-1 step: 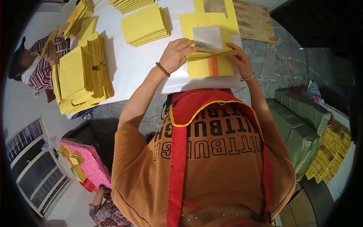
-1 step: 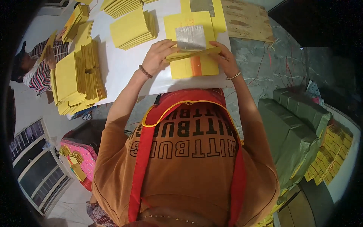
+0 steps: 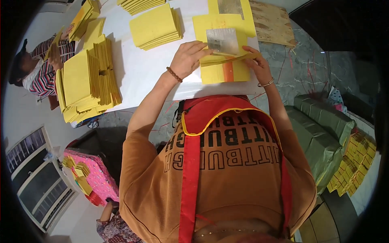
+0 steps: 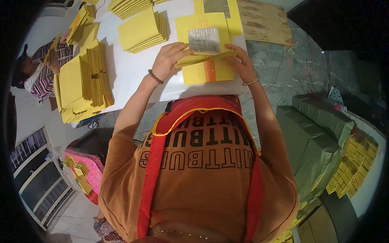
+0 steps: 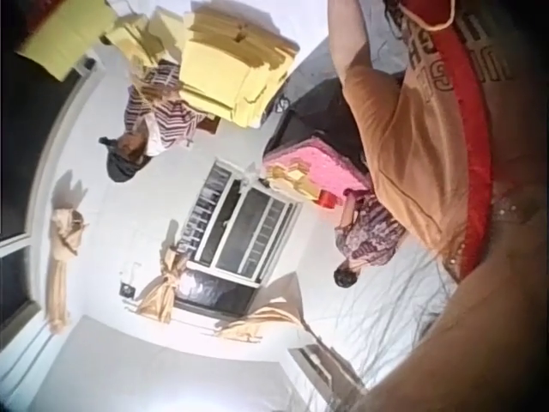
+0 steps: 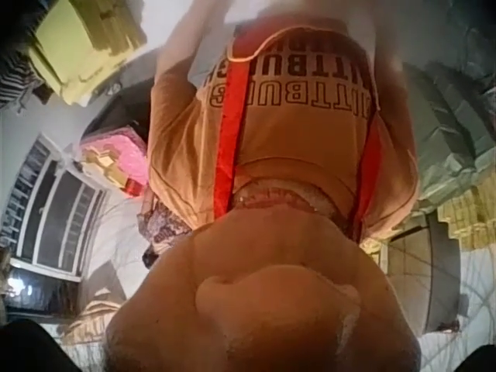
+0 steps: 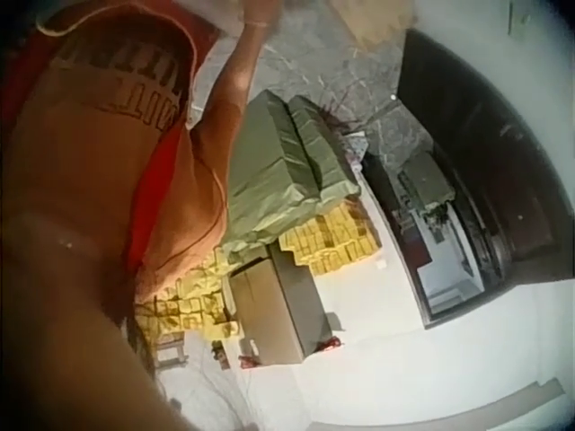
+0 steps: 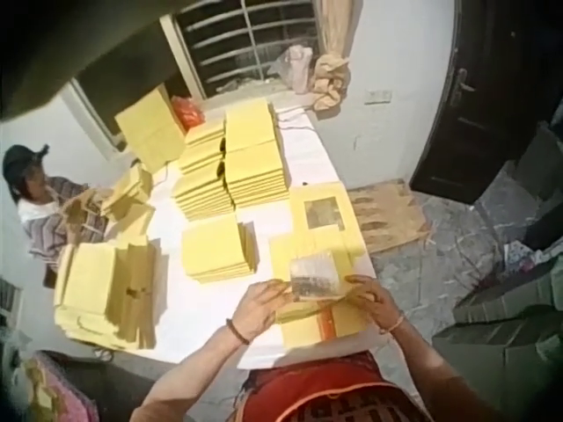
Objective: Folding sheets of yellow joss paper into specific shapes at a workbench.
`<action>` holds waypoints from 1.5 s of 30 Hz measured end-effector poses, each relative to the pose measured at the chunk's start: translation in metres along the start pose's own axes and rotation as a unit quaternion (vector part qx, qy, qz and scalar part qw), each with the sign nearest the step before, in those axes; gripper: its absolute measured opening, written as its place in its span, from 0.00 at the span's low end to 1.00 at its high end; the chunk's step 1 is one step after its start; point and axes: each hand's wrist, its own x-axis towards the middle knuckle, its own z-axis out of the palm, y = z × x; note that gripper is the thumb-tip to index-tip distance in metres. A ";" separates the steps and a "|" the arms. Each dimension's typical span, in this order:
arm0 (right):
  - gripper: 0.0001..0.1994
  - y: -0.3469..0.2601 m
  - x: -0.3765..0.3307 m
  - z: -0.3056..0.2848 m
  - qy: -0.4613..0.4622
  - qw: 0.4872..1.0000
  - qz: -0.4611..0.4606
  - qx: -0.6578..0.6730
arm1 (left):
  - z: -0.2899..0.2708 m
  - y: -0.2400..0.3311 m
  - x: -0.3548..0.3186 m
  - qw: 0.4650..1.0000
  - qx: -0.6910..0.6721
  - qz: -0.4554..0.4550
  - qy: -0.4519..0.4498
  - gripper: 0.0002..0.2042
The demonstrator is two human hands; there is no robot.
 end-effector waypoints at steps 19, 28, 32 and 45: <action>0.11 -0.014 0.008 0.010 0.014 0.987 0.077 -0.139 | 0.028 0.039 -0.026 0.829 -0.375 -0.397 0.121 0.09; 0.18 -0.029 0.011 0.034 0.114 0.965 0.038 -0.232 | 0.034 0.028 -0.020 0.748 -0.446 -0.479 0.115 0.06; 0.15 -0.021 0.017 0.028 0.109 0.961 0.056 -0.249 | 0.032 0.020 -0.014 0.706 -0.489 -0.500 0.109 0.04; 0.13 -0.018 0.018 0.027 0.132 0.963 0.062 -0.225 | 0.004 0.035 -0.007 0.920 -0.093 -0.308 0.222 0.14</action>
